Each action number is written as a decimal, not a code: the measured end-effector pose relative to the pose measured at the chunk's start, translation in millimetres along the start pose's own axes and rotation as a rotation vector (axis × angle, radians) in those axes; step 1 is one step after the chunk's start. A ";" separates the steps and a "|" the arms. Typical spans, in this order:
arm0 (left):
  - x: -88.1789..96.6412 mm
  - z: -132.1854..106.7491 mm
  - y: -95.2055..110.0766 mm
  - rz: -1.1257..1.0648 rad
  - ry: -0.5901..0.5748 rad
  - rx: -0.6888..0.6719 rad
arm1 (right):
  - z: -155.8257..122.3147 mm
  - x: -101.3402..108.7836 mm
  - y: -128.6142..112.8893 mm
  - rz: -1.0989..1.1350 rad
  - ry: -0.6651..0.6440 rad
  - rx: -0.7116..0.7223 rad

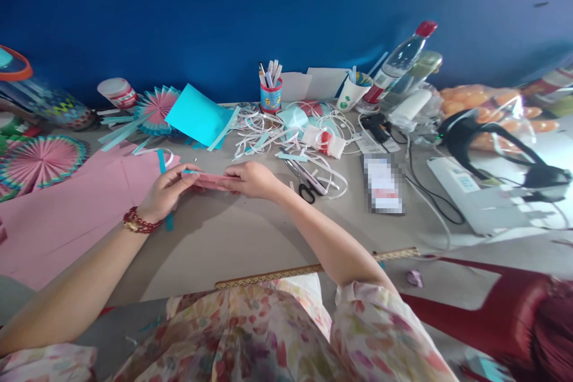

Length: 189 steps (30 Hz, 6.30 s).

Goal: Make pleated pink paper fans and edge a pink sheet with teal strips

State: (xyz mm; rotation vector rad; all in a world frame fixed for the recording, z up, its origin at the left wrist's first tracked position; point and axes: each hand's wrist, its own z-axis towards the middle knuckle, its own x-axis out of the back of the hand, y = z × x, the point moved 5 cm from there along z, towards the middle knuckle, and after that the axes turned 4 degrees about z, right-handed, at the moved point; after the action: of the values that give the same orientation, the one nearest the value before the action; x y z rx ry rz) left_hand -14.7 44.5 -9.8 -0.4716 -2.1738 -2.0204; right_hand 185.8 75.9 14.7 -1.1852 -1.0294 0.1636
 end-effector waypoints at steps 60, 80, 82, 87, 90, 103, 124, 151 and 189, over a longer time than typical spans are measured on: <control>-17.4 -23.2 37.6 0.401 -0.188 -0.212 | -4.9 2.4 -13.4 0.362 0.085 0.038; -23.0 -26.1 30.6 0.302 -0.120 -0.158 | -1.9 -19.0 -13.0 0.404 0.162 0.062; -24.0 -26.0 29.7 0.279 -0.130 -0.143 | -1.7 -20.0 -12.5 0.418 0.161 0.056; -25.3 -26.1 32.1 0.274 -0.116 -0.145 | -0.6 -23.3 -9.9 0.522 0.128 0.023; -25.8 -27.0 35.3 0.270 -0.107 -0.157 | -0.2 -25.3 -8.4 0.572 0.114 0.025; -33.4 -24.7 29.1 0.137 -0.198 -0.040 | 0.8 -25.0 0.8 0.457 0.177 0.050; -29.1 -34.4 43.9 0.360 -0.078 -0.294 | -4.2 -21.1 -13.9 0.437 0.165 0.146; -29.6 -36.3 44.4 0.346 -0.044 -0.263 | -7.1 -22.5 -15.6 0.414 0.207 0.157; -22.4 -17.3 18.1 0.009 -0.177 0.043 | 0.8 -1.3 26.2 0.811 0.541 -0.137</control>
State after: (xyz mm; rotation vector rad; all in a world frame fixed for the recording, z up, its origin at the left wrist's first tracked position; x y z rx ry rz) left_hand 10.2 25.3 2.0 -0.6772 -2.3040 -1.9922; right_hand 194.7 86.7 -7.4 -1.6081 -0.0497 0.3825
